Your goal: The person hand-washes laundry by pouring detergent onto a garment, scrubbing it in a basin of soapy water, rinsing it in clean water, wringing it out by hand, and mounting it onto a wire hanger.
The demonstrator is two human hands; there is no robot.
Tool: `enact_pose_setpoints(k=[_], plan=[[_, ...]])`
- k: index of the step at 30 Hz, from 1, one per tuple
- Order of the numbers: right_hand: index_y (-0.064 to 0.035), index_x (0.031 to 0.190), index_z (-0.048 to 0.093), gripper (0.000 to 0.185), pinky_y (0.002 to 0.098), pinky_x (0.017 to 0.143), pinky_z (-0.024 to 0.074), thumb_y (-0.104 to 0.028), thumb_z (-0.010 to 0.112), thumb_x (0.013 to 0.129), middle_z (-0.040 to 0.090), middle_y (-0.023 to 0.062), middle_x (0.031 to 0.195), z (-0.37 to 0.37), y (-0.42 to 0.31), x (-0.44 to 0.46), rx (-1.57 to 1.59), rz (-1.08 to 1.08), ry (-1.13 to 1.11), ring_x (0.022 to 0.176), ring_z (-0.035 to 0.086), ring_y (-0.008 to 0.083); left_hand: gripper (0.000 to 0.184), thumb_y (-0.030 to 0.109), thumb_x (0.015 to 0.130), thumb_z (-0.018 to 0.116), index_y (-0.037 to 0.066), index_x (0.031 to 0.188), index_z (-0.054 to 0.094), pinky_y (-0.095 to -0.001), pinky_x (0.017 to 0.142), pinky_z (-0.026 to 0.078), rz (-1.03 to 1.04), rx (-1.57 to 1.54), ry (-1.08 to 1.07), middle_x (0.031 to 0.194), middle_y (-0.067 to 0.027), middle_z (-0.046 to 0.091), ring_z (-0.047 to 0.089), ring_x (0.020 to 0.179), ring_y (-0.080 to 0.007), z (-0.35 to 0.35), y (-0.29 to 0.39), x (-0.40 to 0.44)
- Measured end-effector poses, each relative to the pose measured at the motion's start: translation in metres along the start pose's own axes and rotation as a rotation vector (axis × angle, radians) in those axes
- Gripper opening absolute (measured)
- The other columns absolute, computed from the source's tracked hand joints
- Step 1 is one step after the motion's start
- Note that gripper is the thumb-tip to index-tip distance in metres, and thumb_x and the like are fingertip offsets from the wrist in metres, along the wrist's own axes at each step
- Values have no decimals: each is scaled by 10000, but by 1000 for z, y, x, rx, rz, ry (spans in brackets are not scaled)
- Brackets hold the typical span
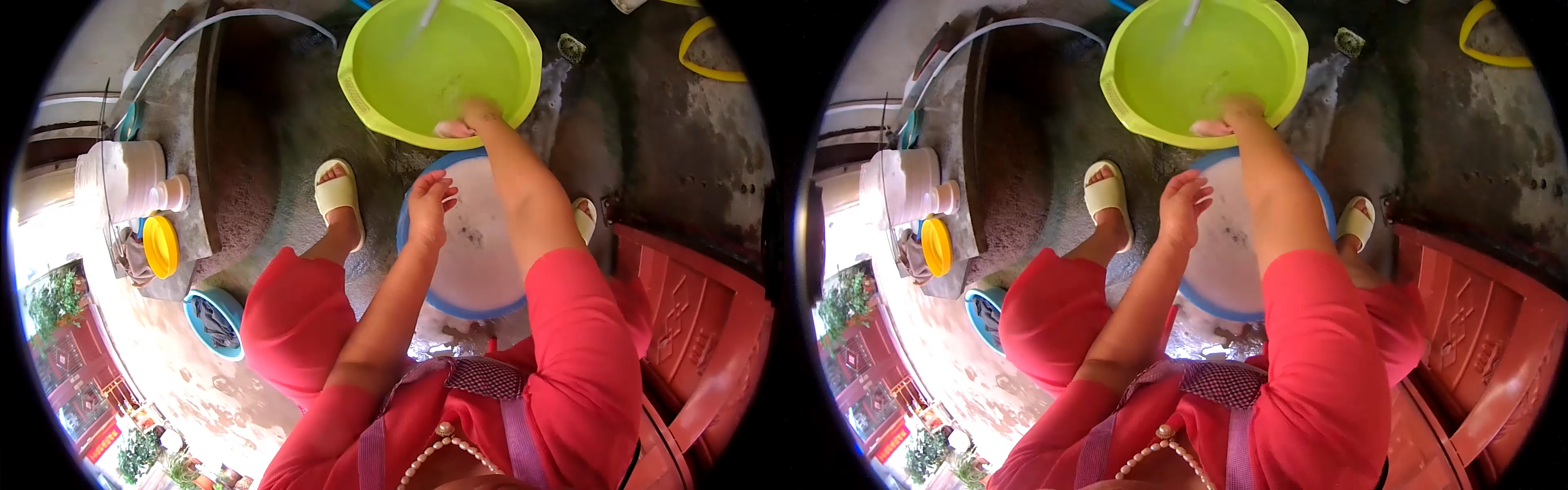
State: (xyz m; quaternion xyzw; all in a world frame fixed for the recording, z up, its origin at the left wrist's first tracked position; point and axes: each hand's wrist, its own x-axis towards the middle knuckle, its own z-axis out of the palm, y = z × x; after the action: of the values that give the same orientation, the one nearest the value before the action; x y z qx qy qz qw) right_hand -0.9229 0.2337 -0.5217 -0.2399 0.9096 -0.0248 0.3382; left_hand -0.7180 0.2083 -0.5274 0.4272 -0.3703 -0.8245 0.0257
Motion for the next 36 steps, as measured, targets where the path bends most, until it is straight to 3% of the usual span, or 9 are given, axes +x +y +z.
enact_pose_setpoints(k=[5, 10, 14, 17, 20, 22, 25, 30, 36], plan=[[-28, 920, 579, 266, 294, 730, 493, -235, 625, 759, 640, 111, 942, 50, 58, 20, 897, -194, 380, 808, 627, 205, 320, 228, 809, 574, 76, 1084, 515, -353, 781, 442, -12, -83, -83, 1029, -67, 563, 533, 966, -213, 5, 2, -8], [0, 944, 513, 183, 282, 675, 485, -29, 517, 763, 597, 73, 816, 52, 7, -154, 1666, -512, 327, 682, 584, 178, 859, 647, 768, 488, 267, 1421, 80, -683, 923, 226, -158, -386, -250, 1473, -42, -78, 171, 1321, -350, 3, 6, -10], [-10, 1002, 488, 255, 301, 672, 478, -30, 504, 748, 550, 98, 921, 102, -28, -211, 1421, -349, 565, 788, 548, 180, 400, 324, 940, 339, 114, 1276, 396, -402, 944, 391, 57, -596, -1073, 1094, -105, 525, 484, 1097, -255, -32, -37, 15], [-37, 1062, 483, 307, 308, 671, 474, -44, 446, 758, 478, 134, 1069, 138, -12, -175, 484, -196, 1169, 950, 482, 170, 312, 307, 928, 373, 126, 1151, 494, -354, 903, 414, -172, -548, -688, 1064, -78, 565, 517, 1047, -206, -1, -56, -38], [-14, 1166, 460, 347, 312, 730, 476, -77, 377, 835, 493, 105, 1076, 147, 6, -175, 2010, 111, 495, 982, 489, 188, 345, 377, 892, 445, 118, 1096, 548, -319, 869, 427, -247, -461, -452, 1073, -51, 587, 544, 985, -198, 12, -55, -68], [-8, 1223, 444, 396, 324, 802, 455, -167, 413, 861, 525, 124, 1104, 142, -19, -213, 1453, -48, 618, 1000, 512, 223, 384, 435, 865, 490, 109, 1049, 577, -322, 833, 445, -223, -435, -409, 1018, -54, 607, 556, 938, -199, 8, -64, -57], [-1, 1254, 408, 432, 320, 872, 417, -221, 409, 882, 527, 142, 1089, 175, -37, -226, 951, -229, 903, 995, 513, 227, 321, 403, 868, 499, 117, 983, 588, -331, 776, 457, -242, -608, -1083, 943, -68, 608, 563, 850, -195, -38, -66, -3], [-26, 1279, 384, 447, 321, 941, 373, -242, 378, 888, 504, 154, 1149, 135, -18, -216, 2119, 34, 699, 1064, 488, 222, 363, 386, 899, 454, 126, 1132, 552, -328, 851, 446, -212, -275, -404, 1100, -77, 582, 552, 970, -195, 26, -52, -95], [-36, 1321, 377, 518, 431, 1066, 172, -344, 386, 904, 280, 205, 1402, 161, -14, -249, 753, -348, 787, 1294, 244, 382, 391, 477, 878, 456, 166, 1111, 504, -480, 816, 433, -391, -504, -547, 970, -57, 588, 539, 924, -269, 9, -37, -74]])
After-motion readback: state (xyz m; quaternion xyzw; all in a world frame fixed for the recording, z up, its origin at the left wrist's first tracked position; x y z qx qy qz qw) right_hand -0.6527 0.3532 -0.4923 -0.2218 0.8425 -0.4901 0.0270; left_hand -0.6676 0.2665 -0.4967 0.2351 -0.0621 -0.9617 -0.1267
